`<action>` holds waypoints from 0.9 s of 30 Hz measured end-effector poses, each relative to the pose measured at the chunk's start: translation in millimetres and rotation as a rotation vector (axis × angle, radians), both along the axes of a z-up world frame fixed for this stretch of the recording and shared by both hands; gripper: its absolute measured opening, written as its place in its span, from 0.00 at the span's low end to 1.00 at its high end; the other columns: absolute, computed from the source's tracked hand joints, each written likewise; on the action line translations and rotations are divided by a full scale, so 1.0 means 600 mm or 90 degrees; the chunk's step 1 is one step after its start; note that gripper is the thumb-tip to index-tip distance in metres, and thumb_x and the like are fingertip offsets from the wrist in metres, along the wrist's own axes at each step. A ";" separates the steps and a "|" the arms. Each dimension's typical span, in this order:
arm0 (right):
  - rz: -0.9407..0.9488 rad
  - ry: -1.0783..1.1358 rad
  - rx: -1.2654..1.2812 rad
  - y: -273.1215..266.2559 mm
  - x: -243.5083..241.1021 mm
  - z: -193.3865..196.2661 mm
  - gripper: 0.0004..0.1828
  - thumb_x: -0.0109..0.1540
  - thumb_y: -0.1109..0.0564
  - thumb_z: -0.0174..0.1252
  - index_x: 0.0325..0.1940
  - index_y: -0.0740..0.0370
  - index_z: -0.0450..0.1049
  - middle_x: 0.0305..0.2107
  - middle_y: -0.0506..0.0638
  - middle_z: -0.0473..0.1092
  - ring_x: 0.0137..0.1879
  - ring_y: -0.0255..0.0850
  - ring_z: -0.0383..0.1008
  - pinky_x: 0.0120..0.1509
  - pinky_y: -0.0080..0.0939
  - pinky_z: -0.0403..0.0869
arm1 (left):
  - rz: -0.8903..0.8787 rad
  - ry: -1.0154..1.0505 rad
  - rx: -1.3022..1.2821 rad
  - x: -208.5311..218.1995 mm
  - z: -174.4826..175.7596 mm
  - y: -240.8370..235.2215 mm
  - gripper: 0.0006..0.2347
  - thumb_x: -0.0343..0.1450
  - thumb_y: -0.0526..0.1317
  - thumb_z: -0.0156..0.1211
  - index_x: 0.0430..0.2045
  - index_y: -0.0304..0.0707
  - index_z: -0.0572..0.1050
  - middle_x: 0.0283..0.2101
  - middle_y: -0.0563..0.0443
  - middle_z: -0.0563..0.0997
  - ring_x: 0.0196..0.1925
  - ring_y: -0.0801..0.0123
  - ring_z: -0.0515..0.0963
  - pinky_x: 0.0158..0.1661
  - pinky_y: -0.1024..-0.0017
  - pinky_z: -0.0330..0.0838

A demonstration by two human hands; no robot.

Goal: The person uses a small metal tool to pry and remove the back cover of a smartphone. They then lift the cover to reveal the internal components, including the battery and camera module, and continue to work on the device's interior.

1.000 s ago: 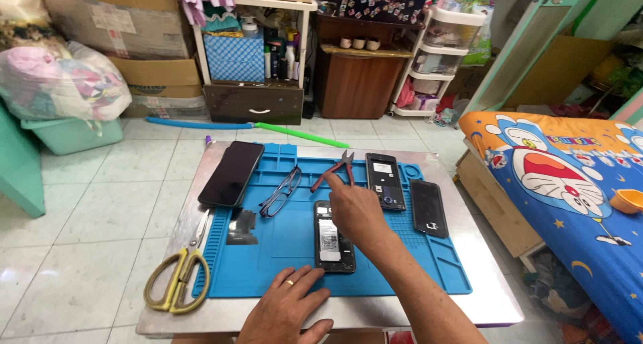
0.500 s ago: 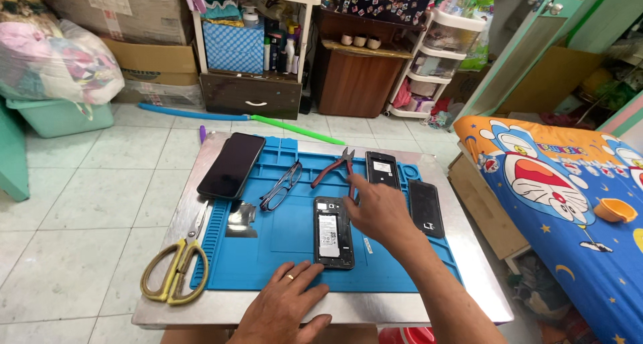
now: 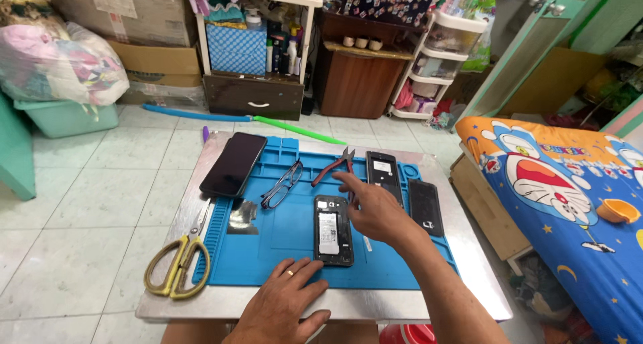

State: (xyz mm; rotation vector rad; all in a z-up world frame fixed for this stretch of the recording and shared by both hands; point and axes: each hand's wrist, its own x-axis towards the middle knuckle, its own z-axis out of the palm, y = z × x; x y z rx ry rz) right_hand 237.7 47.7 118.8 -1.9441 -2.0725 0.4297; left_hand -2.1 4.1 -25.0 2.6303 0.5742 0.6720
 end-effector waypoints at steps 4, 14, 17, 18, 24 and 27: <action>-0.042 -0.017 -0.003 0.009 0.003 -0.019 0.29 0.71 0.55 0.48 0.78 0.41 0.64 0.31 0.58 0.80 0.31 0.52 0.75 0.37 0.54 0.68 | 0.006 0.009 -0.013 0.002 0.002 -0.001 0.19 0.75 0.51 0.64 0.54 0.38 0.78 0.69 0.32 0.70 0.70 0.38 0.67 0.67 0.39 0.52; -0.088 -0.051 0.153 0.027 0.052 -0.070 0.22 0.68 0.49 0.58 0.67 0.47 0.69 0.24 0.52 0.78 0.28 0.53 0.77 0.33 0.55 0.70 | 0.007 0.002 0.006 0.001 0.001 0.000 0.20 0.74 0.50 0.65 0.55 0.37 0.79 0.69 0.32 0.71 0.69 0.39 0.68 0.67 0.39 0.53; -0.083 -0.030 0.127 0.008 0.038 -0.035 0.26 0.66 0.50 0.55 0.70 0.46 0.65 0.38 0.50 0.77 0.37 0.53 0.78 0.39 0.55 0.70 | 0.008 -0.002 0.017 0.000 -0.003 -0.001 0.19 0.74 0.50 0.65 0.54 0.38 0.79 0.68 0.32 0.71 0.68 0.39 0.69 0.66 0.40 0.54; -0.082 0.080 0.009 -0.005 0.027 -0.001 0.34 0.65 0.57 0.49 0.77 0.42 0.60 0.57 0.48 0.79 0.49 0.49 0.79 0.53 0.54 0.73 | 0.006 -0.004 0.022 0.001 -0.001 0.000 0.19 0.74 0.50 0.65 0.54 0.38 0.79 0.68 0.32 0.71 0.68 0.39 0.68 0.66 0.39 0.54; -0.073 -0.077 0.186 0.019 0.047 -0.065 0.27 0.68 0.46 0.59 0.70 0.49 0.65 0.31 0.49 0.83 0.33 0.52 0.83 0.33 0.56 0.77 | 0.013 0.021 0.014 0.001 0.003 -0.001 0.20 0.75 0.51 0.64 0.56 0.39 0.79 0.69 0.33 0.71 0.70 0.40 0.68 0.66 0.40 0.54; -0.031 0.127 0.057 -0.007 0.034 -0.016 0.29 0.67 0.59 0.50 0.74 0.45 0.64 0.42 0.48 0.82 0.42 0.46 0.81 0.46 0.50 0.73 | 0.015 -0.010 0.031 0.001 -0.001 -0.003 0.19 0.74 0.51 0.64 0.54 0.38 0.79 0.68 0.32 0.72 0.69 0.39 0.69 0.66 0.40 0.55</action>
